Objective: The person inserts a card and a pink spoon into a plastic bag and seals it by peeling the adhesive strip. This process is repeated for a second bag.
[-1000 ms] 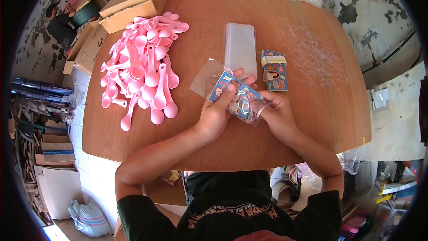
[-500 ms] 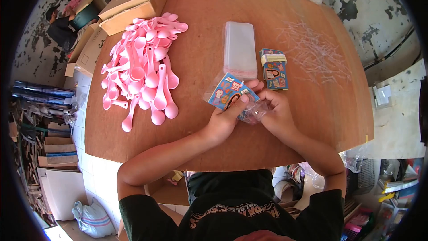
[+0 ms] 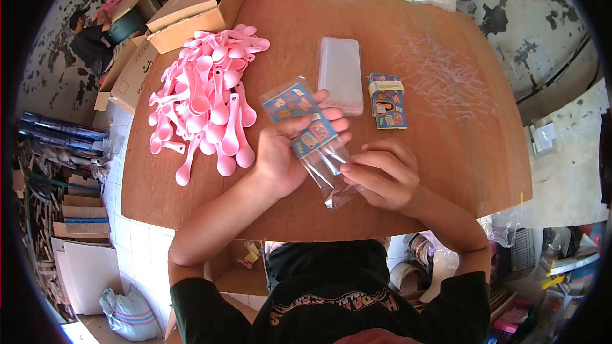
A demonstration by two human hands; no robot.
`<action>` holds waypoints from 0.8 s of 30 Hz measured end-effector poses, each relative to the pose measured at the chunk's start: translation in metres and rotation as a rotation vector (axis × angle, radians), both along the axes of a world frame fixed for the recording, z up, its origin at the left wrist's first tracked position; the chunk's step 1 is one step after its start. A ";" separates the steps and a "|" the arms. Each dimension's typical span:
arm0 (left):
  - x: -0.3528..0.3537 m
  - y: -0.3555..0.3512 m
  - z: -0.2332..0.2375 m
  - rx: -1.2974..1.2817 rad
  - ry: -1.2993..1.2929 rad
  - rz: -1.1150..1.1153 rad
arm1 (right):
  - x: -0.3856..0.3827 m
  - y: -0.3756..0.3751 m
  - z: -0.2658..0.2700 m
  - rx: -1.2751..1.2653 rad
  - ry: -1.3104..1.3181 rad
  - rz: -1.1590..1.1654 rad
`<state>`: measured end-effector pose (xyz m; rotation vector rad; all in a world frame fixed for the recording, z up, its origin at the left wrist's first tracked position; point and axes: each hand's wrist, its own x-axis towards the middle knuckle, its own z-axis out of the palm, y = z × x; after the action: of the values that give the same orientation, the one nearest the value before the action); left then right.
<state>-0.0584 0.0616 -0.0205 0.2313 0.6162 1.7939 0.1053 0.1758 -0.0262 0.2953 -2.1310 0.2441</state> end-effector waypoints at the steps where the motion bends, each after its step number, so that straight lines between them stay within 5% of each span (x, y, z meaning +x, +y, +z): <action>1: 0.002 -0.005 0.006 0.003 0.001 0.001 | 0.002 0.000 0.002 -0.002 -0.003 0.012; 9: 0.013 -0.070 -0.003 0.039 -0.113 0.417 | 0.010 0.000 0.008 -0.182 -0.113 0.209; 12: 0.016 -0.097 -0.023 0.123 -0.174 0.516 | 0.001 -0.011 0.019 -0.340 -0.376 0.067; 24: 0.020 -0.113 -0.046 0.092 -0.206 0.633 | -0.177 -0.021 -0.003 -0.241 -0.482 0.257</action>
<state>-0.0381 -0.0515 -0.0668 -0.1043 0.4877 2.4202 -0.0722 0.1544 -0.0296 0.3988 -2.4997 0.7817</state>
